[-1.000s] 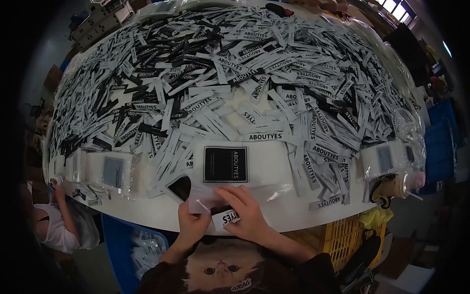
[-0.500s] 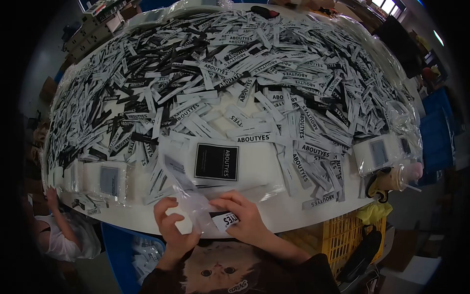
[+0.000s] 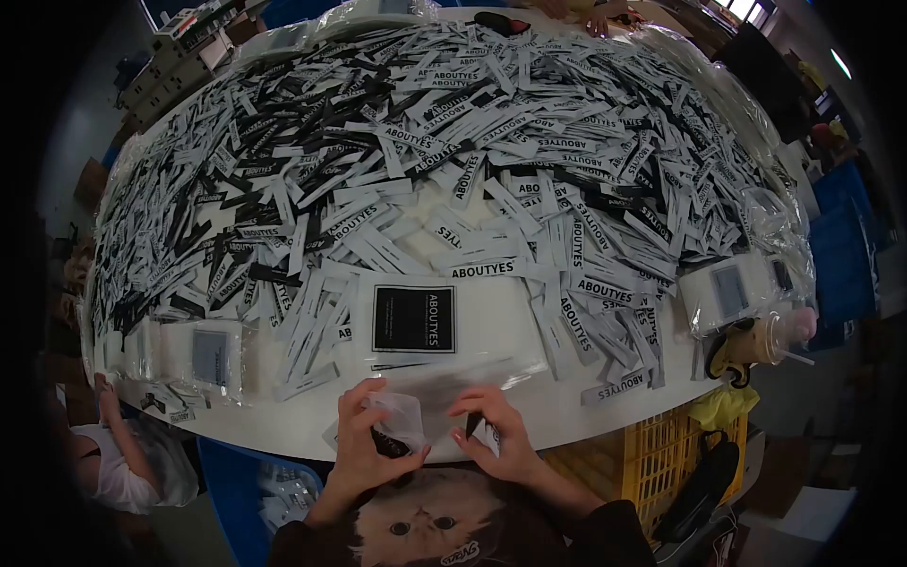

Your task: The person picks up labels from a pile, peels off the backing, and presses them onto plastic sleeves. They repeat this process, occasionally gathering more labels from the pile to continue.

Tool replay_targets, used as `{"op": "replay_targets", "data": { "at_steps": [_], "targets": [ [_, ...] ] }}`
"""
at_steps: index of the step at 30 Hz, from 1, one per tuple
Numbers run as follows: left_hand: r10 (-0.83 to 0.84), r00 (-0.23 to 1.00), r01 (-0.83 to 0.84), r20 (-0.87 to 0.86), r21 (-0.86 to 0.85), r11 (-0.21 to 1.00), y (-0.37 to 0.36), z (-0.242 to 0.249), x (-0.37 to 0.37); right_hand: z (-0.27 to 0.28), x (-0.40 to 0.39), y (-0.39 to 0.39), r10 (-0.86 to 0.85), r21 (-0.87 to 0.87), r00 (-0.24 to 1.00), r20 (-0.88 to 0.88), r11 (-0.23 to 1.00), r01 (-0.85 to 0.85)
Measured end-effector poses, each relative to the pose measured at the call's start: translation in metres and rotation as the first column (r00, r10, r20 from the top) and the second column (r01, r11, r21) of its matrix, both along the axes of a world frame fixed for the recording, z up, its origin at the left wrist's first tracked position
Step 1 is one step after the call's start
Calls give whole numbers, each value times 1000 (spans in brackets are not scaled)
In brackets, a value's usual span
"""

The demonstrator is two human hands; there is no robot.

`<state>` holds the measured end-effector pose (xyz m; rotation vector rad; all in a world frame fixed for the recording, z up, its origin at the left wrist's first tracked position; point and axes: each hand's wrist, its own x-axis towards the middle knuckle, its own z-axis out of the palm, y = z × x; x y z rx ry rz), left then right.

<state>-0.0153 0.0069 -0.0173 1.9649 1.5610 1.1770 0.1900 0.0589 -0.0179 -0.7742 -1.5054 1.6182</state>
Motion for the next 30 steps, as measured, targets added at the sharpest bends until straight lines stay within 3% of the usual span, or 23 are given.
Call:
{"op": "replay_targets", "data": {
  "at_steps": [2, 3, 6, 7, 8, 9, 10, 12, 13, 17, 19, 20, 21, 23, 25, 27, 29, 30],
  "targets": [
    [32, 999, -34, -23, -73, 997, 2, 4, -1, 10, 6, 9, -90, 268, 949, 302, 963, 6],
    [56, 997, -62, -51, -142, 988, 3, 6, -1, 11, 13, 6, 5, 27, 957, 290, 1000, -14],
    [7, 996, -20, -87, -151, 988, 7, 10, 4, 19, 14, 10, -30, -83, 967, 253, 995, 52],
    [12, 996, -24, -86, -149, 989, 9, 9, 6, 24, 6, 10, -155, -204, 984, -90, 970, 134],
    [-32, 998, 25, -58, -129, 991, 11, 8, 9, 31, -5, 9, -301, -344, 865, -402, 925, 162],
    [-78, 996, 74, -33, -107, 991, 11, 8, 11, 40, -12, 13, -327, -394, 761, -560, 913, 103],
    [-75, 997, 71, -36, -106, 992, 11, 9, 15, 36, -15, 15, -324, -393, 761, -562, 914, 99],
    [-128, 988, 125, 90, 40, 991, 12, 13, 19, 22, -23, 20, -23, -280, 909, -417, 954, -104],
    [-130, 988, 127, 83, 40, 991, 11, 14, 17, 34, -33, 22, 84, -180, 964, -252, 975, -132],
    [-93, 996, 92, 7, 97, 991, 12, 15, 15, 21, -37, 11, 10, -229, 986, -165, 972, -48],
    [-64, 998, 61, 16, 144, 988, 12, 22, 15, 18, -33, 9, -103, -421, 979, -174, 907, 20],
    [54, 984, -31, 172, -135, 990, 10, 30, 12, 16, -32, 8, -106, -425, 980, -170, 905, 25],
    [206, 937, -74, 283, -414, 907, 10, 35, 7, 14, -30, 8, -118, -530, 972, -205, 848, -9],
    [227, 928, -79, 295, -439, 895, 14, 27, -10, 16, -31, 7, -141, -629, 962, -236, 776, -41],
    [89, 974, 58, 206, -615, 786, 13, 25, -27, 27, -38, 16, -228, -604, 853, -469, 788, -121],
    [82, 978, 52, 190, -607, 793, 15, 29, -27, 28, -29, 32, -279, -585, 814, -509, 806, -89],
    [84, 981, 36, 173, -597, 802, 14, 30, -26, 22, -19, 41, -168, -127, 972, -162, 981, 148],
    [101, 968, 59, 230, -601, 797, 14, 28, -26, 22, -18, 41, -129, -50, 988, -81, 991, 125]
  ]
}}
